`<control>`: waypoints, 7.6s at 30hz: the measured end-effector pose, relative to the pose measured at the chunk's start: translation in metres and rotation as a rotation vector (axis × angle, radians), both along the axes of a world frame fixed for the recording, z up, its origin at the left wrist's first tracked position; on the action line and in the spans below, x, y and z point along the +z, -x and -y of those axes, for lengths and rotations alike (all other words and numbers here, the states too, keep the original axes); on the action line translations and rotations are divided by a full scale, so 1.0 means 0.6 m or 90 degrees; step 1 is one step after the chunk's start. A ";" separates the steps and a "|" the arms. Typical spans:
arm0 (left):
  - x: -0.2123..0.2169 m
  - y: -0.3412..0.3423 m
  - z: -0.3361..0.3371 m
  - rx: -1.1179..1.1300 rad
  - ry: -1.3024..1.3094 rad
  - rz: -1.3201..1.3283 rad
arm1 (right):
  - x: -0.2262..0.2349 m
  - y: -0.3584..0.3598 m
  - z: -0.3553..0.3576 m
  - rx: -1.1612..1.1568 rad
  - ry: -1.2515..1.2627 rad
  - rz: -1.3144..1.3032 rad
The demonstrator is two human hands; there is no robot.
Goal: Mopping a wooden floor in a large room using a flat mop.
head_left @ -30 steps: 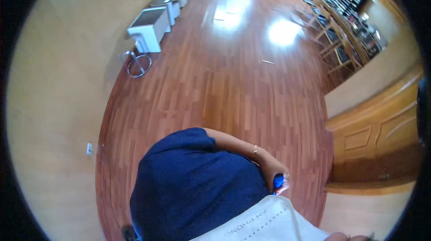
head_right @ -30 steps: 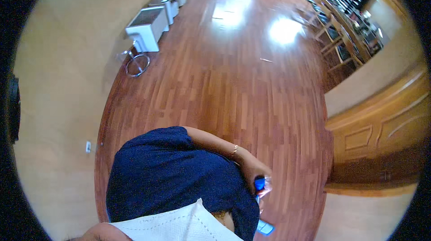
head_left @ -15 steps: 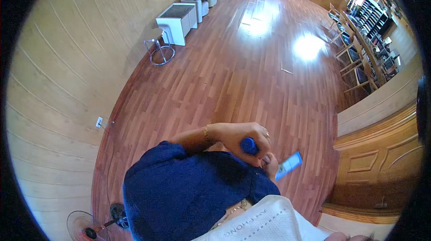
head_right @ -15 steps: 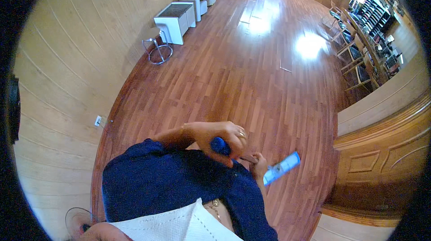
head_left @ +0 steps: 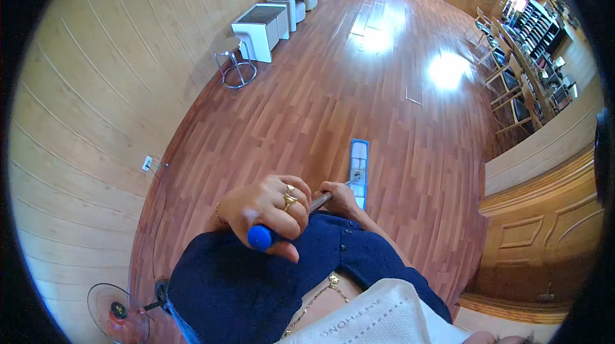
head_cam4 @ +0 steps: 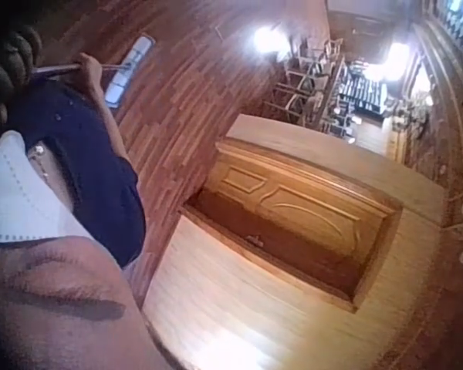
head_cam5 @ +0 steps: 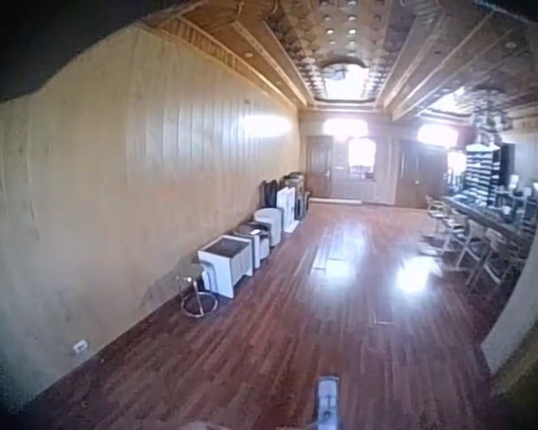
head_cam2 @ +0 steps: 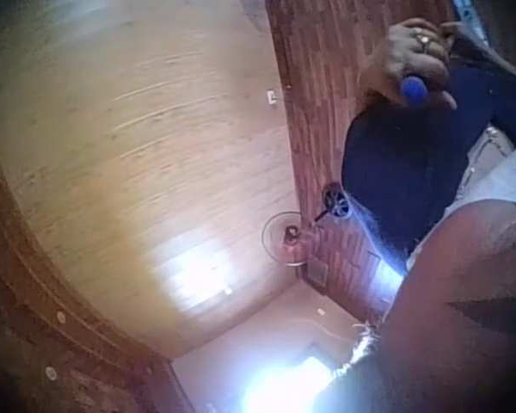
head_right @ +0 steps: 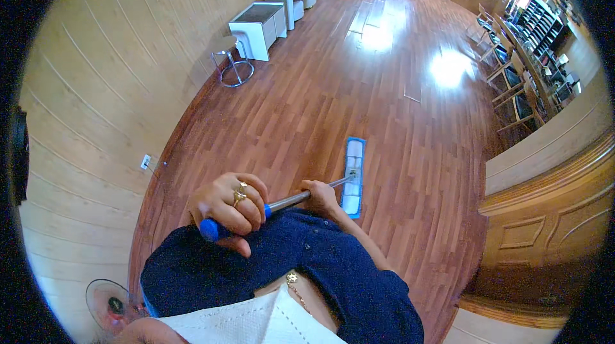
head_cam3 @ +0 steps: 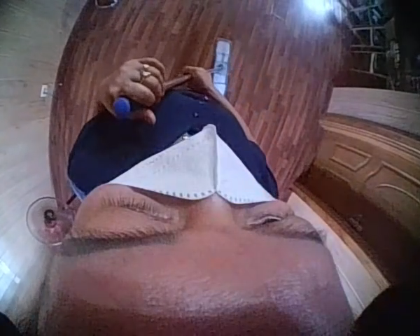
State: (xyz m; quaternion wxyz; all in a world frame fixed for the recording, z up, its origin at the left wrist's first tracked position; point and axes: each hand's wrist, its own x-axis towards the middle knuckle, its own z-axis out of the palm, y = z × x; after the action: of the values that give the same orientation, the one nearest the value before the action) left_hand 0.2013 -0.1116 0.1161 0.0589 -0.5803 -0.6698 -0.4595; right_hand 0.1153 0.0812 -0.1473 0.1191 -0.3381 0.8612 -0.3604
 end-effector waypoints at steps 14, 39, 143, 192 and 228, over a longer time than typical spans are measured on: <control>-0.068 0.077 -0.110 -0.162 0.032 0.087 | -0.085 -0.039 -0.198 -0.332 0.003 -0.092; -0.299 0.061 -0.475 -0.728 0.228 0.200 | -0.388 -0.581 -0.492 -1.142 -0.268 -0.198; -0.673 0.405 0.115 0.523 0.257 0.344 | 0.138 0.012 0.031 -0.061 0.503 0.085; -0.552 0.205 -0.694 -0.583 0.441 -0.135 | 0.358 -0.310 -0.130 -0.936 0.075 -0.597; -0.705 0.848 -0.867 -0.026 0.485 0.094 | 0.206 0.244 -0.401 -0.839 0.151 -0.312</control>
State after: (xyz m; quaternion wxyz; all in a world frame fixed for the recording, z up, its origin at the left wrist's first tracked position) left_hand -0.3073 0.4088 -0.3071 -0.2180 -0.5392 -0.7833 -0.2195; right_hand -0.0312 0.3215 -0.0236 -0.3578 0.1709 0.8435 -0.3624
